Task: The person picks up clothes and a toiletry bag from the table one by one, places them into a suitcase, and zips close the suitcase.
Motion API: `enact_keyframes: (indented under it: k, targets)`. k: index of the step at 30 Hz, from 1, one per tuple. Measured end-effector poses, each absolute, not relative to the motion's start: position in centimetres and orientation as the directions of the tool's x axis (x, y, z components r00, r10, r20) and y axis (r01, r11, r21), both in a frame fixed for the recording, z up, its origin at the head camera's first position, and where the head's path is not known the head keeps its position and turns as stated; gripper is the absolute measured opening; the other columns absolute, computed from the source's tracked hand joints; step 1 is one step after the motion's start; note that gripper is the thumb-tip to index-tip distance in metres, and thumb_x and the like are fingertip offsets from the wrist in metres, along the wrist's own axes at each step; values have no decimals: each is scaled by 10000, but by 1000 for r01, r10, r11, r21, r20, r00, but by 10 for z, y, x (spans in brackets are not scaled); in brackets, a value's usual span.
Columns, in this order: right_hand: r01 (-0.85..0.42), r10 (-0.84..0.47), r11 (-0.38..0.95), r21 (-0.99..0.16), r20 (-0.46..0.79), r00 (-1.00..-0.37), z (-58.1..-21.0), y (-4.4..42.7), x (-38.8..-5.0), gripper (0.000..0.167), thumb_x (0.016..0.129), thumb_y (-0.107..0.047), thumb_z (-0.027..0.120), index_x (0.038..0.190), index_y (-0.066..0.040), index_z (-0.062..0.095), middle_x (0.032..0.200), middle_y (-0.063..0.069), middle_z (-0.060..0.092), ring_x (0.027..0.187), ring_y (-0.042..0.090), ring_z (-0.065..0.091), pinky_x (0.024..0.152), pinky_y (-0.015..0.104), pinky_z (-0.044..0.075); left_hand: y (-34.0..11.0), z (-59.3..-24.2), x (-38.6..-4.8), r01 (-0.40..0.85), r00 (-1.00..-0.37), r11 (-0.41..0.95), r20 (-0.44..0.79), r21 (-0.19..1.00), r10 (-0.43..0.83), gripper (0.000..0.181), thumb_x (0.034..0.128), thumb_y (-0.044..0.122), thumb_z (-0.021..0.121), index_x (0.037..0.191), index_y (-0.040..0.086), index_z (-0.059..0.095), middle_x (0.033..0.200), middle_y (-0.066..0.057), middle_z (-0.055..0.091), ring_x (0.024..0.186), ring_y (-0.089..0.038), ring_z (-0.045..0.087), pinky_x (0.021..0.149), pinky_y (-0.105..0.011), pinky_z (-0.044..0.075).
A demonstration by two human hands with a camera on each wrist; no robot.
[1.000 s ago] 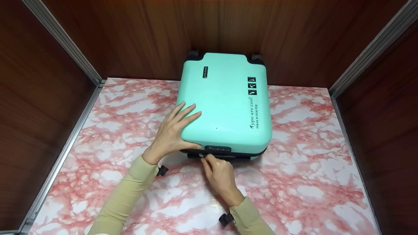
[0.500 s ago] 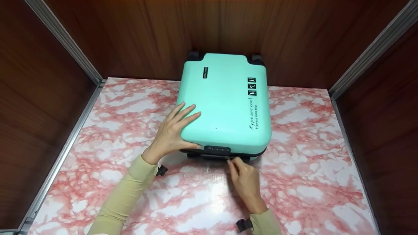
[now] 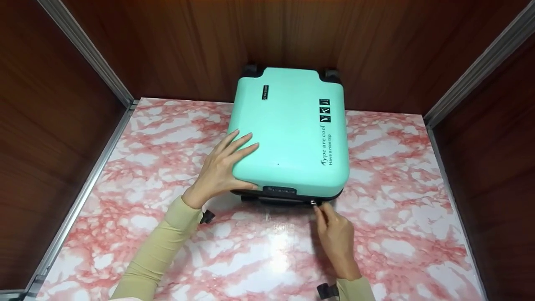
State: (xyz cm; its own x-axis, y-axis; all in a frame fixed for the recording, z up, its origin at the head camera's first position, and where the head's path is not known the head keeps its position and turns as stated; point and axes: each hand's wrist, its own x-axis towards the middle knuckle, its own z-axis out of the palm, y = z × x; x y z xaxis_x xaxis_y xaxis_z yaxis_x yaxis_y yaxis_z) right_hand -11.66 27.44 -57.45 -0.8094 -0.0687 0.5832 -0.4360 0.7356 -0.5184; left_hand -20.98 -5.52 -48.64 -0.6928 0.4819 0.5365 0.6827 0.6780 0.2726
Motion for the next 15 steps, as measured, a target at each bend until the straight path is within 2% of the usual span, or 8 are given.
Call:
enact_keyframes:
  k: [4,10,15]
  targets:
    - [-384,-49,775,-502,558,-828,-571,286,-115,149,904,-17,766,834,-118,681,597,-96,602,490,75,534,454,271,393,-55,-486,-210,689,-690,669,538,280,485,1078,617,679,881,1516,209,517,1602,-47,383,1515,-306,205,1191,-461,201]
    - [-303,1,789,-534,494,-869,-568,302,-113,157,955,-64,720,820,-125,667,599,-89,589,496,97,521,469,259,374,-56,-486,-211,695,-685,663,537,279,492,1058,632,662,886,1517,214,517,1602,-43,384,1514,-311,203,1185,-468,214]
    - [-230,55,809,-540,459,-887,-565,321,-119,163,972,-107,711,817,-105,662,604,-33,604,488,138,513,464,243,356,-58,-487,-211,700,-680,652,548,291,486,1041,628,651,892,1502,210,537,1596,-39,394,1513,-371,183,1160,-528,262]
